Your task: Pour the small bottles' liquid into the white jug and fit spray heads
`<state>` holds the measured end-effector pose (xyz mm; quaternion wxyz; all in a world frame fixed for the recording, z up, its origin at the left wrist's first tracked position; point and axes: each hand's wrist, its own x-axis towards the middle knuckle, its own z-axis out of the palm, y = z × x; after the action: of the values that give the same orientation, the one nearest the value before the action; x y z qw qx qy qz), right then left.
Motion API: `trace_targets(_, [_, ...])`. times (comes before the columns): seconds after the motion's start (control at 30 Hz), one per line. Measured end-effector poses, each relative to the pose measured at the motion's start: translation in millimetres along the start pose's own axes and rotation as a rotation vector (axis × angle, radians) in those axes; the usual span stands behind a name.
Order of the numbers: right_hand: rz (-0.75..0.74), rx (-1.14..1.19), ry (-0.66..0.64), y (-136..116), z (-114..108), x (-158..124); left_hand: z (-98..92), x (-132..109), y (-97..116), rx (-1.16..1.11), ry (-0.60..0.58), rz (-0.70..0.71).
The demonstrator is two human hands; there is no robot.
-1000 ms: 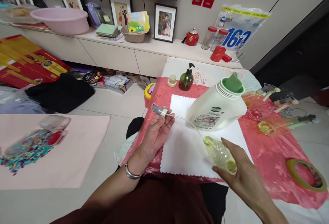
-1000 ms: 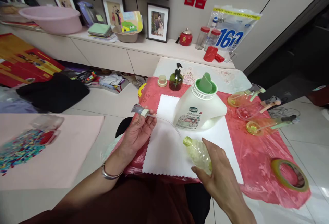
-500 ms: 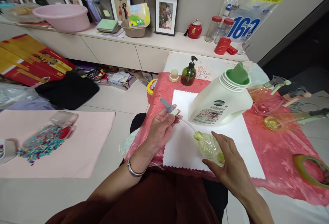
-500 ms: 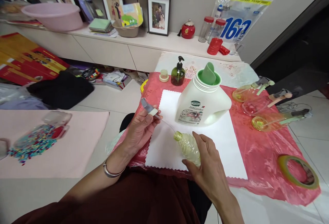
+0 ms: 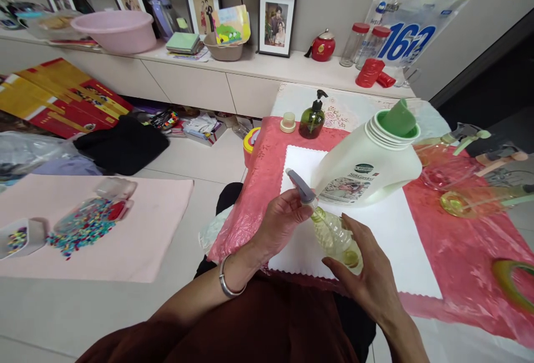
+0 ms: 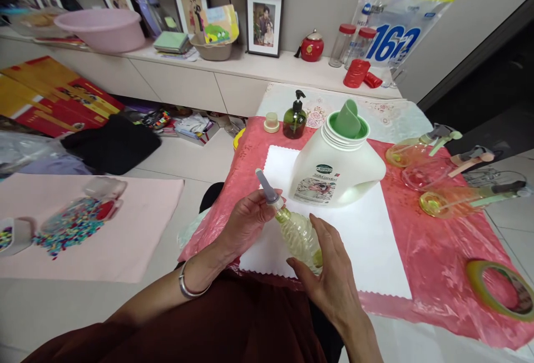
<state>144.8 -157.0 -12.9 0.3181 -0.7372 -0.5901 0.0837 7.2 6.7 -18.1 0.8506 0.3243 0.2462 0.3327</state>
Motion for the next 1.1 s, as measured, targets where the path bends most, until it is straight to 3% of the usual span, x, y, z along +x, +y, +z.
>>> trace_targets(0.47, [-0.004,0.085,0.094,-5.1,2.9,-2.4,2.3,-4.6,-4.9,-0.081,-0.017,-0.086])
trace_targets(0.73, [-0.064,0.029,0.157,-8.3,2.2,0.6,4.2,-5.5,-7.3,-0.107,-0.067,-0.052])
trace_targets(1.1, [-0.032,0.040,0.166,-7.3,7.8,-2.2,5.4,-5.2,-7.7,-0.109,-0.073,-0.033])
